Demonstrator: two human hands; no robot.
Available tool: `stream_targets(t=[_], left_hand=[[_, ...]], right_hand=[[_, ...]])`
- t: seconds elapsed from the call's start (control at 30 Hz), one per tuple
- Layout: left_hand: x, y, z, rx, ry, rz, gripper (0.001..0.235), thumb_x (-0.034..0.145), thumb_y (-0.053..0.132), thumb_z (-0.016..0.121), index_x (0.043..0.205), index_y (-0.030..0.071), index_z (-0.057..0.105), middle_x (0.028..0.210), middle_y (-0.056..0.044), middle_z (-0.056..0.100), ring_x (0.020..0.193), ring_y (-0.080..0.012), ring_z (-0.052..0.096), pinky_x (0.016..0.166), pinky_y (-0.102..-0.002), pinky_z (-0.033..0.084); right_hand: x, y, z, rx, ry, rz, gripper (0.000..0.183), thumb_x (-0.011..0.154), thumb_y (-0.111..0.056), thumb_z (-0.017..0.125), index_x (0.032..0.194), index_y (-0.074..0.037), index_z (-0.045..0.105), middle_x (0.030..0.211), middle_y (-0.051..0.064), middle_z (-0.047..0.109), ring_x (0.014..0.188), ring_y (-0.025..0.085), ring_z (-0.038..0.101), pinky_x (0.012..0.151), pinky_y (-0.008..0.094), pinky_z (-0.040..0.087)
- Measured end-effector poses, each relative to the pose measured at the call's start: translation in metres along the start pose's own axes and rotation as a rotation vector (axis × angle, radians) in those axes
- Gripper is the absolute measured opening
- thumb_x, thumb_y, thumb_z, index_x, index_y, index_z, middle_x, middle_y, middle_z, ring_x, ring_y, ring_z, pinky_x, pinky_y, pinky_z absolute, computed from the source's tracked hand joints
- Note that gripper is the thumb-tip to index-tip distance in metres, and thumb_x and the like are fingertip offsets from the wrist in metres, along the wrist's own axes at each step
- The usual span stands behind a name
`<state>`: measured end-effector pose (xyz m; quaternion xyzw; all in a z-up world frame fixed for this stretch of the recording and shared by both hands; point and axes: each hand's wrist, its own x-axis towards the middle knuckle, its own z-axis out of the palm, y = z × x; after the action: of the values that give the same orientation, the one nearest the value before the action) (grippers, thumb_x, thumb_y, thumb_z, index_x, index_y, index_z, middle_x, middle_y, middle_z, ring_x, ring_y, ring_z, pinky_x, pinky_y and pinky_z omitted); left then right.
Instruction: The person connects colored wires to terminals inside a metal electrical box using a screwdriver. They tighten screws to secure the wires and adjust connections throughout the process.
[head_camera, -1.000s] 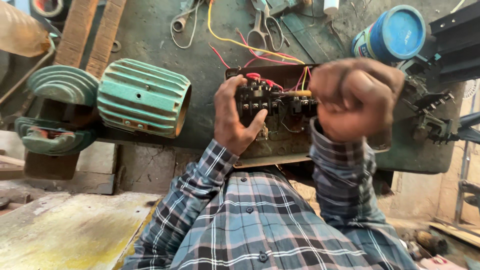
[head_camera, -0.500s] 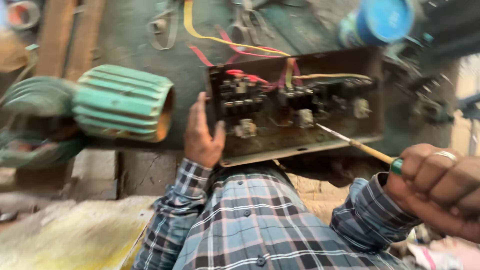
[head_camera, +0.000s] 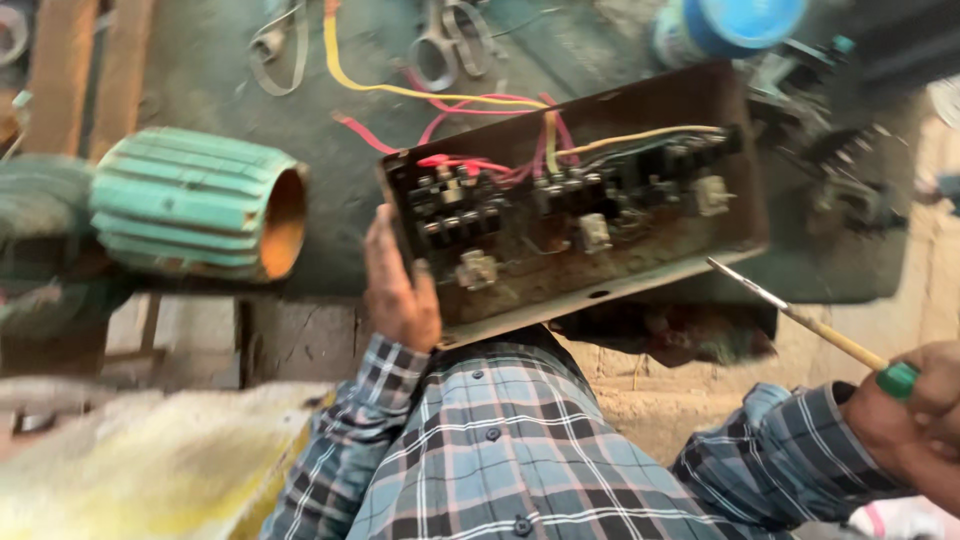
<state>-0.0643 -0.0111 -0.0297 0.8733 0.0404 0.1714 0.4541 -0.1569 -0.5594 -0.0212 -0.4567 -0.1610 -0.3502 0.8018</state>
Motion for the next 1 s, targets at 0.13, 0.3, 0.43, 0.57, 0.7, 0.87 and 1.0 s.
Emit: stream_targets(t=[0.13, 0.3, 0.43, 0.57, 0.7, 0.87, 1.0], left_hand=[[-0.007, -0.003, 0.004, -0.001, 0.008, -0.045, 0.068, 0.096, 0.001, 0.056, 0.159, -0.002, 0.03, 0.158, -0.026, 0.042, 0.148, -0.0418, 0.044, 0.125, -0.044, 0.036], [-0.016, 0.006, -0.007, -0.055, -0.055, 0.037, 0.082, 0.091, -0.001, 0.053, 0.163, -0.005, 0.013, 0.165, -0.031, 0.029, 0.155, -0.0464, 0.031, 0.13, -0.048, 0.028], [-0.007, 0.005, -0.025, -0.214, -0.195, 0.0, 0.09, 0.088, 0.008, 0.063, 0.161, -0.004, 0.011, 0.158, -0.033, 0.029, 0.147, -0.0463, 0.035, 0.123, -0.048, 0.032], [0.02, -0.009, -0.046, -0.272, -0.252, 0.023, 0.08, 0.095, 0.015, 0.068, 0.158, -0.003, 0.022, 0.152, -0.028, 0.038, 0.141, -0.0415, 0.044, 0.12, -0.046, 0.037], [0.046, -0.025, -0.059, -0.311, -0.259, 0.034, 0.058, 0.102, 0.013, 0.061, 0.153, 0.0, 0.037, 0.151, -0.023, 0.044, 0.132, -0.0336, 0.052, 0.11, -0.041, 0.047], [0.069, -0.037, -0.06, -0.337, -0.288, 0.163, 0.049, 0.106, 0.008, 0.058, 0.153, 0.005, 0.045, 0.148, -0.016, 0.046, 0.134, -0.0303, 0.051, 0.113, -0.039, 0.046], [0.081, -0.032, -0.059, -0.283, -0.346, 0.189, 0.05, 0.104, 0.008, 0.061, 0.153, 0.007, 0.049, 0.146, -0.015, 0.048, 0.121, -0.028, 0.051, 0.106, -0.038, 0.046]], right_hand=[[0.005, 0.032, -0.04, 0.33, 0.072, 0.071, 0.038, 0.078, -0.003, 0.058, 0.057, -0.024, 0.034, 0.05, -0.012, 0.034, 0.046, 0.0, 0.031, 0.049, 0.018, 0.026], [-0.002, 0.043, -0.021, -0.033, -0.103, 0.08, 0.036, 0.072, -0.007, 0.06, 0.058, -0.027, 0.033, 0.054, -0.014, 0.034, 0.045, -0.005, 0.033, 0.05, 0.016, 0.028], [-0.026, 0.021, 0.035, -0.046, -0.004, 0.103, 0.033, 0.073, -0.008, 0.062, 0.062, -0.024, 0.035, 0.054, -0.01, 0.034, 0.047, 0.001, 0.033, 0.053, 0.021, 0.025], [-0.04, 0.015, 0.119, -0.214, -0.047, 0.001, 0.033, 0.066, -0.014, 0.067, 0.062, -0.025, 0.036, 0.056, -0.009, 0.032, 0.049, 0.005, 0.032, 0.054, 0.026, 0.025], [-0.048, 0.02, 0.22, -0.472, -0.15, -0.01, 0.04, 0.062, -0.016, 0.068, 0.063, -0.025, 0.03, 0.06, -0.01, 0.028, 0.055, 0.005, 0.031, 0.052, 0.024, 0.023], [-0.046, 0.028, 0.311, -0.68, -0.484, -0.233, 0.036, 0.069, 0.004, 0.064, 0.063, -0.018, 0.037, 0.057, -0.005, 0.031, 0.049, 0.009, 0.03, 0.046, 0.028, 0.025], [-0.06, 0.026, 0.358, -0.433, -0.323, 0.079, 0.027, 0.075, -0.012, 0.063, 0.061, -0.014, 0.039, 0.052, -0.001, 0.039, 0.044, 0.01, 0.03, 0.045, 0.03, 0.029]])
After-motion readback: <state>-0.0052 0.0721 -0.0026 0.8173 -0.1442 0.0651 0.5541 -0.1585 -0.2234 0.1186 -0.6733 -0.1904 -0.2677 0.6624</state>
